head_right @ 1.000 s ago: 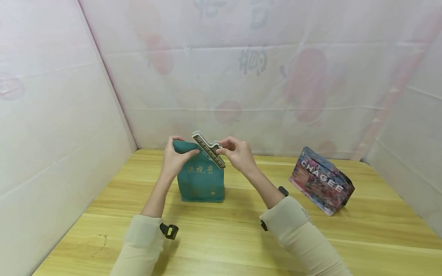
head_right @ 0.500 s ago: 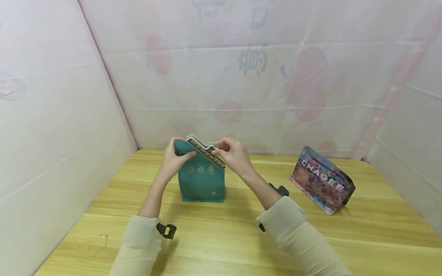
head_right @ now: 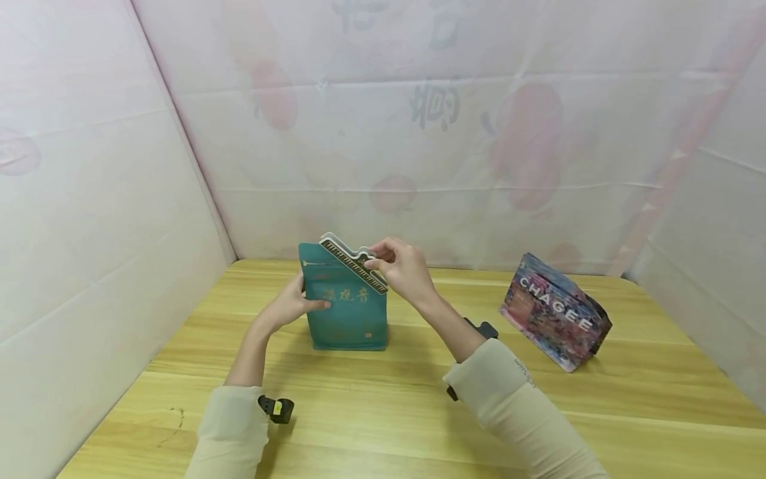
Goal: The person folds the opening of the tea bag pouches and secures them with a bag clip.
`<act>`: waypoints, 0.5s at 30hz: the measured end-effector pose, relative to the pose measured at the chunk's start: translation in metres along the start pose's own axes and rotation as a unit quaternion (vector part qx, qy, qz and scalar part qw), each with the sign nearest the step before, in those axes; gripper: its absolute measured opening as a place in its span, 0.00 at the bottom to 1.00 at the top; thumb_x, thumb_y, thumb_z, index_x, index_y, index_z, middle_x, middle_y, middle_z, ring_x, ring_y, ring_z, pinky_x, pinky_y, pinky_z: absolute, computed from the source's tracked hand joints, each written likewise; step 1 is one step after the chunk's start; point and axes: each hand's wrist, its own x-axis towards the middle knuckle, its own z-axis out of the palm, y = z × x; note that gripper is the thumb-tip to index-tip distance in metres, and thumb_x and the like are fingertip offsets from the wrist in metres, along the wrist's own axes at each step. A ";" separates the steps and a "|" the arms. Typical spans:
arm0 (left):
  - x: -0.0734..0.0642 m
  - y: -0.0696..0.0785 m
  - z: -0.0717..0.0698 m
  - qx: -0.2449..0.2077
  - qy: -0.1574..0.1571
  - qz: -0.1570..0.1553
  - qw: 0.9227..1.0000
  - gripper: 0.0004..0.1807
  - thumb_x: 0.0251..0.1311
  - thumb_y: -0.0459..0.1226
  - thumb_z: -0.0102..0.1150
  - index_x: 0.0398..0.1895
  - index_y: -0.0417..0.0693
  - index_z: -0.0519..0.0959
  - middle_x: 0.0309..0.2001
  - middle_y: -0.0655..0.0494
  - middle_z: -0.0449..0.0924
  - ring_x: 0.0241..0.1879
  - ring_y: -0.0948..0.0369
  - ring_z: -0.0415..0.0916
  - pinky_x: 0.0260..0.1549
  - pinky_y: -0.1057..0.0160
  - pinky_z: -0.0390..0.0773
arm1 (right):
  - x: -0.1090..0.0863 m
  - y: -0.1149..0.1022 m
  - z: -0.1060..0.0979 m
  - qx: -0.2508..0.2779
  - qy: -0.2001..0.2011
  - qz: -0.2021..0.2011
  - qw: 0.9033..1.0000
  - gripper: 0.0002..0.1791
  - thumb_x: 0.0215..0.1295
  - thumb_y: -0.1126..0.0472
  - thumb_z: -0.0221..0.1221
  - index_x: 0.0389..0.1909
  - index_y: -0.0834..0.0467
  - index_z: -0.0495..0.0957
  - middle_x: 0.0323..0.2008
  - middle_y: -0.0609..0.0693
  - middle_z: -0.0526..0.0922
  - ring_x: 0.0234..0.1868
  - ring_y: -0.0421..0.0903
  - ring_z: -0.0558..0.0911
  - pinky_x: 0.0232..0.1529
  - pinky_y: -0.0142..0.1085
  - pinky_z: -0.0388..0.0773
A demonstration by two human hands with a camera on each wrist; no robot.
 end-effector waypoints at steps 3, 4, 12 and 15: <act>-0.003 -0.003 -0.001 0.001 -0.013 -0.020 1.000 0.43 0.52 0.24 0.62 0.69 0.43 0.51 0.59 0.41 0.63 0.59 0.44 0.61 0.53 0.46 0.62 | 0.000 -0.001 0.000 -0.006 -0.002 0.003 1.000 0.09 0.52 0.67 0.66 0.35 0.64 0.80 0.28 0.51 0.82 0.25 0.42 0.80 0.25 0.32 0.74; -0.004 -0.004 -0.001 0.000 -0.015 -0.020 1.000 0.42 0.52 0.24 0.61 0.69 0.43 0.51 0.59 0.40 0.63 0.58 0.44 0.61 0.53 0.45 0.63 | 0.000 -0.002 0.000 -0.008 -0.003 0.003 1.000 0.09 0.52 0.67 0.66 0.35 0.64 0.80 0.28 0.51 0.82 0.25 0.42 0.80 0.25 0.32 0.74; -0.005 -0.005 -0.001 -0.002 -0.020 -0.007 1.000 0.44 0.53 0.22 0.60 0.70 0.45 0.49 0.62 0.41 0.59 0.61 0.44 0.58 0.55 0.46 0.61 | 0.002 -0.005 0.002 -0.015 -0.010 0.008 1.000 0.09 0.52 0.67 0.66 0.35 0.63 0.80 0.28 0.51 0.83 0.25 0.42 0.80 0.24 0.32 0.73; -0.005 -0.004 -0.001 -0.003 -0.023 -0.007 1.000 0.44 0.53 0.22 0.60 0.70 0.46 0.48 0.64 0.41 0.57 0.62 0.44 0.55 0.56 0.45 0.59 | 0.002 -0.006 0.002 -0.015 -0.014 0.009 1.000 0.09 0.52 0.67 0.66 0.35 0.63 0.80 0.28 0.51 0.83 0.25 0.42 0.80 0.24 0.32 0.73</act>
